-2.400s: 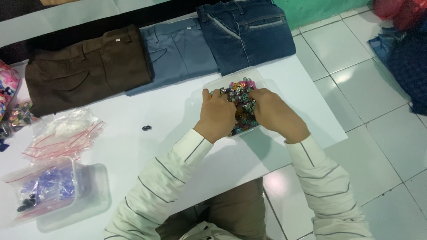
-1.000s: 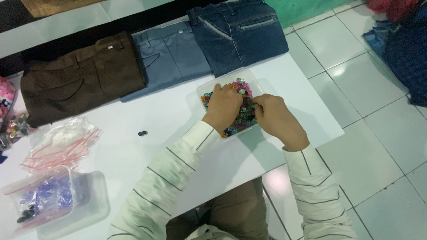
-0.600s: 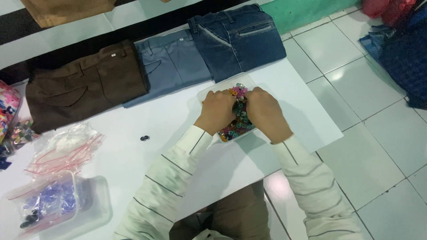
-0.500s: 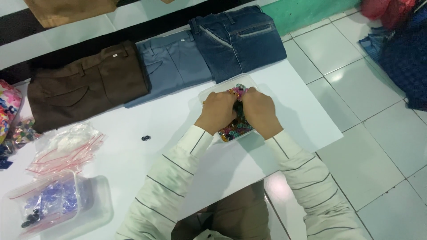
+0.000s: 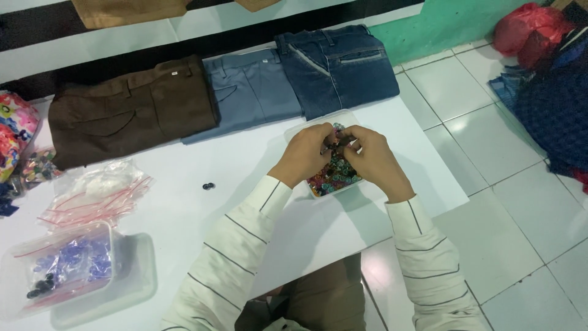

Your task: The person repeatedly picks small buttons from a container, places them into small plastic bags, and seals the bags. The process is repeated multiple times with different buttons.

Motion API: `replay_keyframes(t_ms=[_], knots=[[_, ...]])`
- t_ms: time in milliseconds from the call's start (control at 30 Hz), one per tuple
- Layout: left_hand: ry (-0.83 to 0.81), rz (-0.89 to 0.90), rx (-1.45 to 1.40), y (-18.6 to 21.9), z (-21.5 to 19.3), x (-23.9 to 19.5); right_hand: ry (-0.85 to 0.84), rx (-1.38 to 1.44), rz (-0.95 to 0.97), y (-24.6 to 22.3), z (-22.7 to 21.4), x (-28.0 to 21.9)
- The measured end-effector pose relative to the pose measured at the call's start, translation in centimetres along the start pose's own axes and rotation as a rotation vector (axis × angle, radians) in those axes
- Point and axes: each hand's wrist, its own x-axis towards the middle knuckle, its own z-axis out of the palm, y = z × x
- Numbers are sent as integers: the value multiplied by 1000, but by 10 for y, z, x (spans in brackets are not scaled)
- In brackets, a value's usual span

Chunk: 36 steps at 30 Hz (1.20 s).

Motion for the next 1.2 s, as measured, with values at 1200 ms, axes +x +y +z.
replay_keyframes(t_ms=[1200], knots=[[571, -527, 228, -89, -58, -225, -195, 49, -493, -102, 207, -17]])
